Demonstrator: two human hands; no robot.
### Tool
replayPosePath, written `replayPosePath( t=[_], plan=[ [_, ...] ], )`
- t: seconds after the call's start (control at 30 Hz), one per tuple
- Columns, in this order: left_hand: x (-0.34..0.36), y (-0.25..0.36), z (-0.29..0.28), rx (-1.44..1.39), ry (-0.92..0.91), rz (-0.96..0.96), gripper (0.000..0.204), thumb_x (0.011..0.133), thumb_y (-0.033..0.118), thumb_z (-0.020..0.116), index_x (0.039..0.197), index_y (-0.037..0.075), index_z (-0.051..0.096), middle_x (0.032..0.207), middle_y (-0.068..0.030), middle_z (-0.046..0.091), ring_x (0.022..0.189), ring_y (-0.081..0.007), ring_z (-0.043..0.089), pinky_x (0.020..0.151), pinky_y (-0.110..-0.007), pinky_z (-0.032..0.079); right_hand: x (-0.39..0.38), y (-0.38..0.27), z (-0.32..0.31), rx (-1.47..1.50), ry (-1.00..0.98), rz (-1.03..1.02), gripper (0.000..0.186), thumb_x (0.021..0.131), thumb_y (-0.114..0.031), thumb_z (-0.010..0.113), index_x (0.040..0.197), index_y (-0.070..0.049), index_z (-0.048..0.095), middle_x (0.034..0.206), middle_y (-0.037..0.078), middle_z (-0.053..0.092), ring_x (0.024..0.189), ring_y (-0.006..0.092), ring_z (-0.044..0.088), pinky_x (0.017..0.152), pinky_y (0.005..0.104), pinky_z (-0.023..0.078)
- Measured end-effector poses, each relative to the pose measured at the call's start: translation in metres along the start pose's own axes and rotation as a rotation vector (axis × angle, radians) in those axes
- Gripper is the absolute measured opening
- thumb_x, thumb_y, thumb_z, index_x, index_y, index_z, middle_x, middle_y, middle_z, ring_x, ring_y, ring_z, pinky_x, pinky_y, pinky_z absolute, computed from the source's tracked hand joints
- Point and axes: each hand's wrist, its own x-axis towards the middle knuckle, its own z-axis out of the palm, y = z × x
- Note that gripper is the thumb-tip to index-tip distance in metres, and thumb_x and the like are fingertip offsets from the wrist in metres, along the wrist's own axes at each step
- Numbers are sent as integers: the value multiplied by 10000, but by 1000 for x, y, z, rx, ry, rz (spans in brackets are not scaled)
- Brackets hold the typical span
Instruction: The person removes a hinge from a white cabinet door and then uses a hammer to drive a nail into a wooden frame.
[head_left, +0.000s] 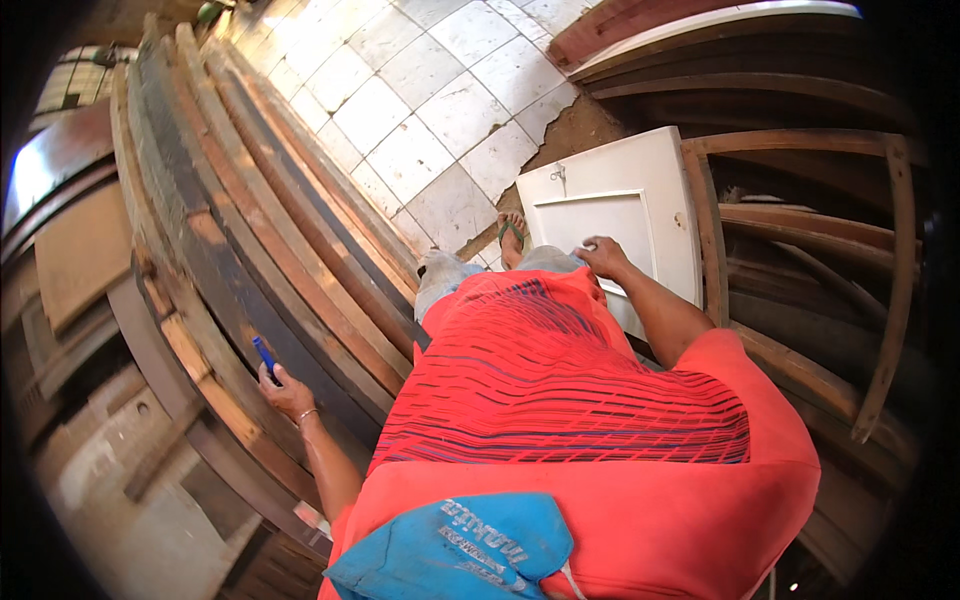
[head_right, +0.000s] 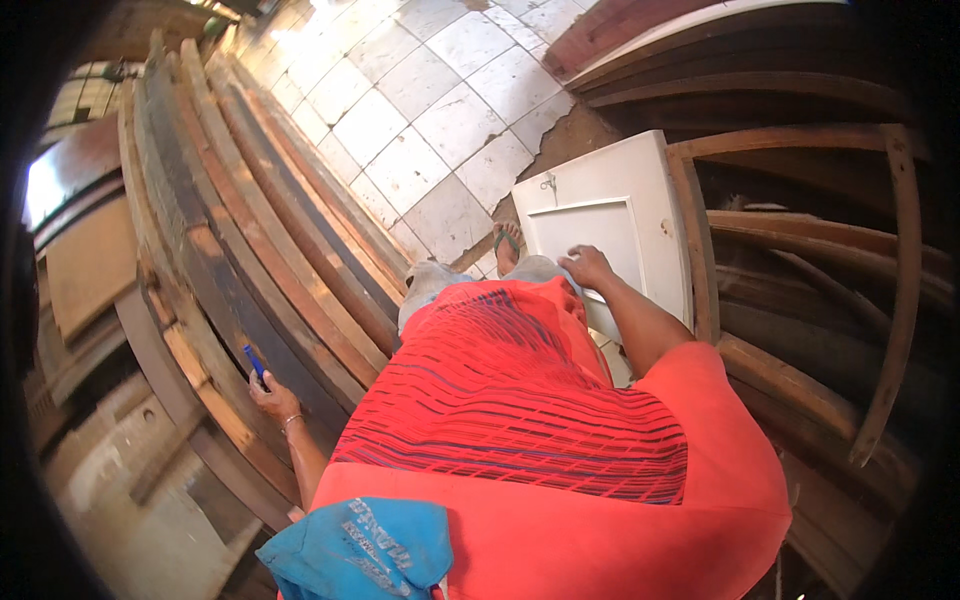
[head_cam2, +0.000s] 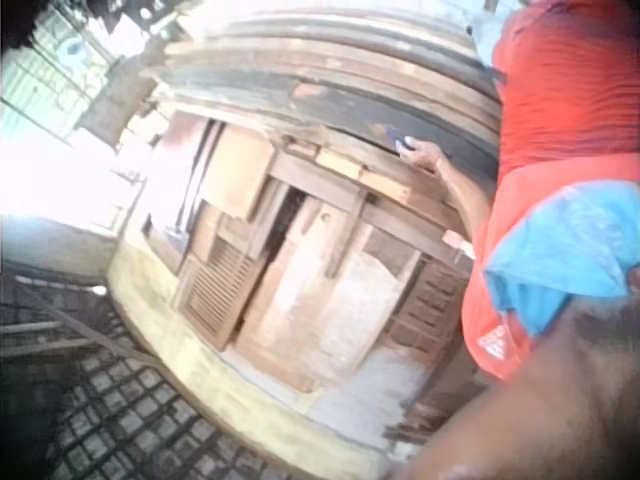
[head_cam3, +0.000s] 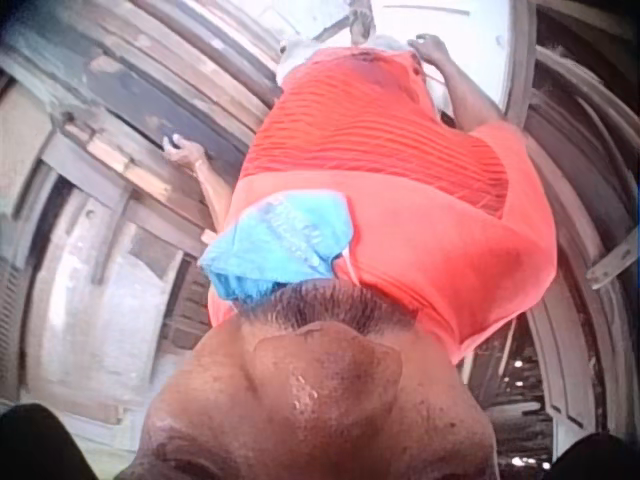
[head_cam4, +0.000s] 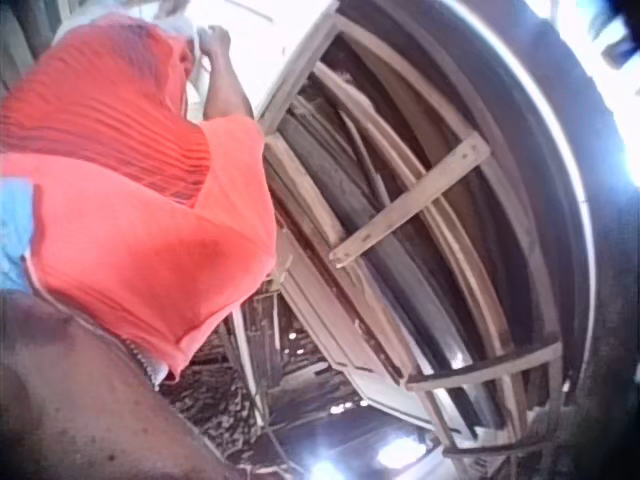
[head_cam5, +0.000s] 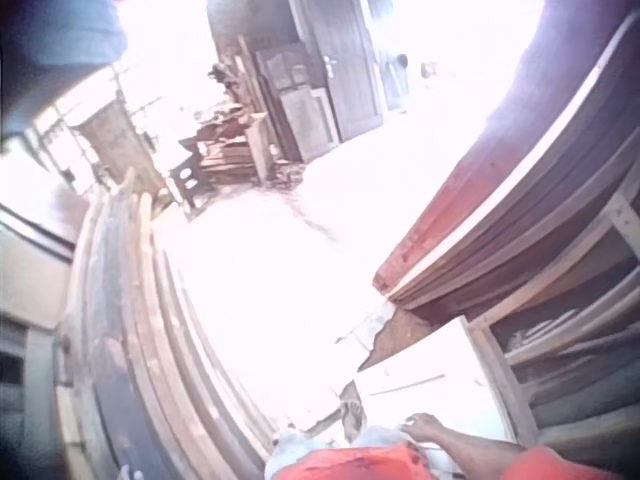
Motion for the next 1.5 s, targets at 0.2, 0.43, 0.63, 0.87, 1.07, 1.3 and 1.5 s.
replayPosePath(
  t=[0.2, 0.43, 0.63, 0.87, 1.07, 1.3, 1.5],
  plan=[
    [73, 195, 99, -536, -534, 307, 301, 984, 181, 590, 1236, 20, 627, 1080, -134, 674, 979, -244, 632, 877, -367, 487, 30, -173, -52, 446, 21, -259, 580, 886, -391, 714, 1253, 45, 606, 1029, 183, 713, 929, 208, 685, 846, 326, 535],
    [123, 397, 202, -555, -1191, 935, 267, 856, 133, 739, 1082, 26, 644, 975, -150, 694, 886, -262, 695, 783, -354, 546, 45, -277, -63, 782, 132, -476, 564, 834, -448, 747, 1210, -41, 641, 961, 114, 677, 864, 208, 622, 804, 340, 494],
    [145, 496, 249, -485, -1474, 1456, 236, 835, 129, 754, 1029, 47, 648, 920, -138, 710, 845, -287, 713, 677, -362, 545, 45, -301, -86, 706, 128, -171, 459, 837, -442, 725, 1049, -36, 698, 948, 153, 680, 829, 259, 629, 779, 381, 476],
    [142, 545, 321, -413, -1595, 1884, 559, 765, 296, 813, 1222, 46, 612, 1228, -171, 628, 1163, -355, 589, 970, -425, 480, 67, -307, -19, 966, 422, 112, 479, 900, -404, 671, 1228, -56, 649, 884, 154, 655, 804, 262, 615, 769, 361, 484],
    [94, 552, 406, -113, -1537, 1623, 765, 740, 455, 813, 1330, 42, 554, 1302, -203, 579, 1207, -363, 562, 1015, -423, 464, 81, -242, 67, 894, 555, 521, 452, 865, -390, 671, 1171, -58, 690, 979, 211, 713, 964, 366, 685, 864, 438, 521],
    [1, 550, 458, 123, -1505, 1542, 943, 679, 547, 826, 1381, 12, 492, 1331, -234, 555, 1229, -366, 552, 1027, -418, 462, 78, -177, 91, 1126, 684, 833, 421, 838, -357, 694, 1105, -32, 699, 929, 194, 724, 875, 328, 707, 802, 402, 539],
    [-100, 519, 516, 133, -1506, 1293, 1064, 646, 565, 849, 1415, -43, 434, 1342, -261, 562, 1254, -374, 548, 1039, -415, 455, 100, -109, 129, 1244, 661, 813, 449, 817, -389, 713, 1090, -32, 699, 873, 177, 721, 820, 293, 710, 759, 382, 544]
  ],
)
